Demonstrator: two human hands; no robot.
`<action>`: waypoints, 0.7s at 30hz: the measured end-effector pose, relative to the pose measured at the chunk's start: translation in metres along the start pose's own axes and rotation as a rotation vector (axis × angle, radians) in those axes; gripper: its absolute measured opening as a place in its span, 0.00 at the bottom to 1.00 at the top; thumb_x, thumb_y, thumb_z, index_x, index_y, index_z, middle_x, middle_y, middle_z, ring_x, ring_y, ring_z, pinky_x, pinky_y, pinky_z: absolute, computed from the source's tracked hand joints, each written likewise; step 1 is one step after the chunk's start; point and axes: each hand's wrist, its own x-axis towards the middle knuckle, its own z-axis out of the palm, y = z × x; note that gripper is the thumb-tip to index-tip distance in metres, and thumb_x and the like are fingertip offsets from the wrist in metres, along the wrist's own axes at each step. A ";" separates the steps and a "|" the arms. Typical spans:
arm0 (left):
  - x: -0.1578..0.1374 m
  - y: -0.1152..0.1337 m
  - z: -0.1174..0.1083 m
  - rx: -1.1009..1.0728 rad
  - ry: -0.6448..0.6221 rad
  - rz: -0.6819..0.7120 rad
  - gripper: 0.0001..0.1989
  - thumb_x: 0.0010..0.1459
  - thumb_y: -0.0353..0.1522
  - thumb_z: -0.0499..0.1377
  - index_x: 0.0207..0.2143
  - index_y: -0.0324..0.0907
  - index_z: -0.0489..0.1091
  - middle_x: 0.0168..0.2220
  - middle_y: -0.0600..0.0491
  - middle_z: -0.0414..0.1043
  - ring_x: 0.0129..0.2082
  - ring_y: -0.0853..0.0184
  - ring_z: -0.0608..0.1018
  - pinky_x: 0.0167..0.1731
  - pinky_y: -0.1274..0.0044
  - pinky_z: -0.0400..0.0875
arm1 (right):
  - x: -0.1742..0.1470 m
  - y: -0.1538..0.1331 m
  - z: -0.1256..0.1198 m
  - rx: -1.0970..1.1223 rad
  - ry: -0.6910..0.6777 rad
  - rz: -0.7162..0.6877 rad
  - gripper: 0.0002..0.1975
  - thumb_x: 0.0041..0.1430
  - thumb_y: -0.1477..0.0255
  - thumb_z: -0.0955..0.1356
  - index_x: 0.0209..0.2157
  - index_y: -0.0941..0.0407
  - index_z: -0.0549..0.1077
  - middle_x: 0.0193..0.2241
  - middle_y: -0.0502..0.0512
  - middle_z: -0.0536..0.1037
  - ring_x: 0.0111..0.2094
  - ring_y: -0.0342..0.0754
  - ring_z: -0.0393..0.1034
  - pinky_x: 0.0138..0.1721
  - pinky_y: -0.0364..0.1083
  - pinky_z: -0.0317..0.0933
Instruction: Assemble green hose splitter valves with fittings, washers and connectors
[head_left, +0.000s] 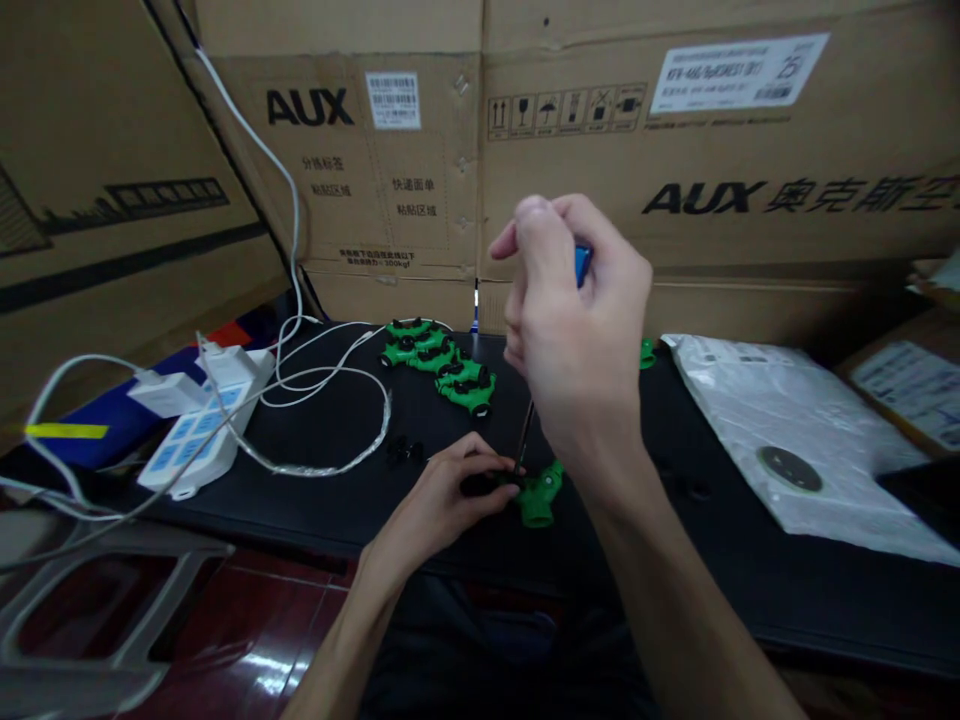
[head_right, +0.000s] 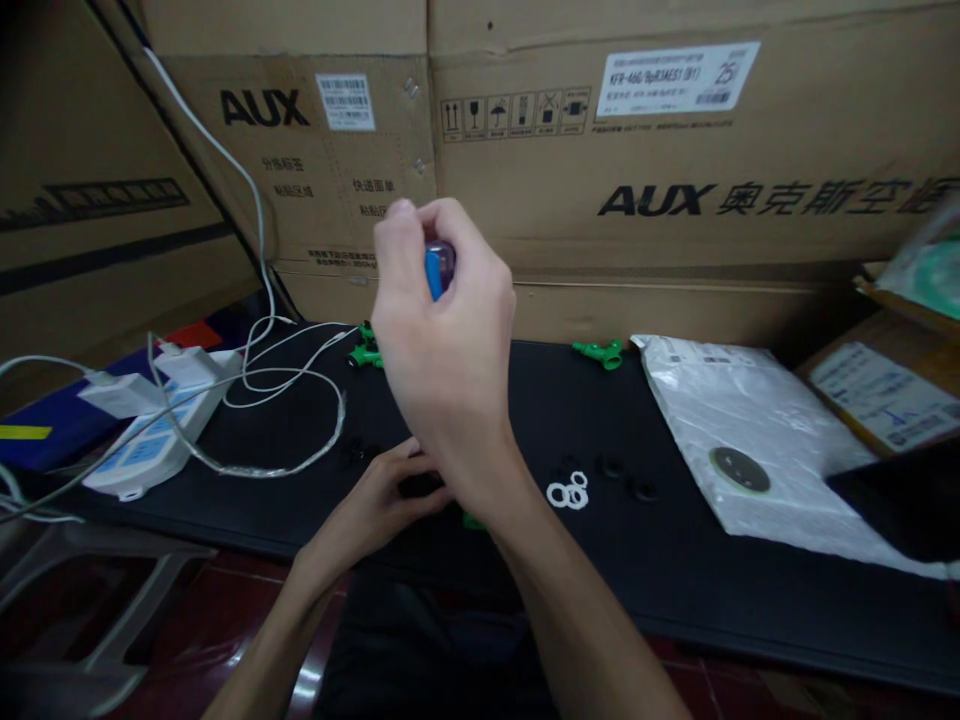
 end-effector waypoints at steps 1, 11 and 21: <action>0.000 0.000 0.000 -0.007 0.000 0.002 0.08 0.62 0.31 0.66 0.44 0.45 0.81 0.44 0.51 0.75 0.46 0.63 0.77 0.48 0.74 0.71 | -0.001 -0.001 0.000 0.042 -0.071 0.036 0.13 0.65 0.66 0.66 0.27 0.55 0.65 0.15 0.40 0.54 0.15 0.35 0.41 0.16 0.39 0.40; -0.002 0.002 -0.001 0.036 0.019 0.002 0.10 0.60 0.30 0.67 0.45 0.44 0.81 0.43 0.52 0.75 0.42 0.66 0.78 0.45 0.75 0.72 | 0.009 -0.009 -0.036 0.404 -0.833 0.324 0.15 0.64 0.60 0.63 0.28 0.55 0.69 0.13 0.40 0.53 0.11 0.38 0.41 0.11 0.39 0.48; 0.001 0.006 -0.001 0.000 0.006 0.037 0.08 0.62 0.31 0.66 0.44 0.43 0.81 0.43 0.51 0.76 0.44 0.65 0.78 0.46 0.75 0.72 | 0.012 -0.001 -0.029 0.428 -0.681 0.288 0.17 0.66 0.63 0.61 0.27 0.56 0.70 0.15 0.42 0.52 0.14 0.39 0.38 0.13 0.40 0.36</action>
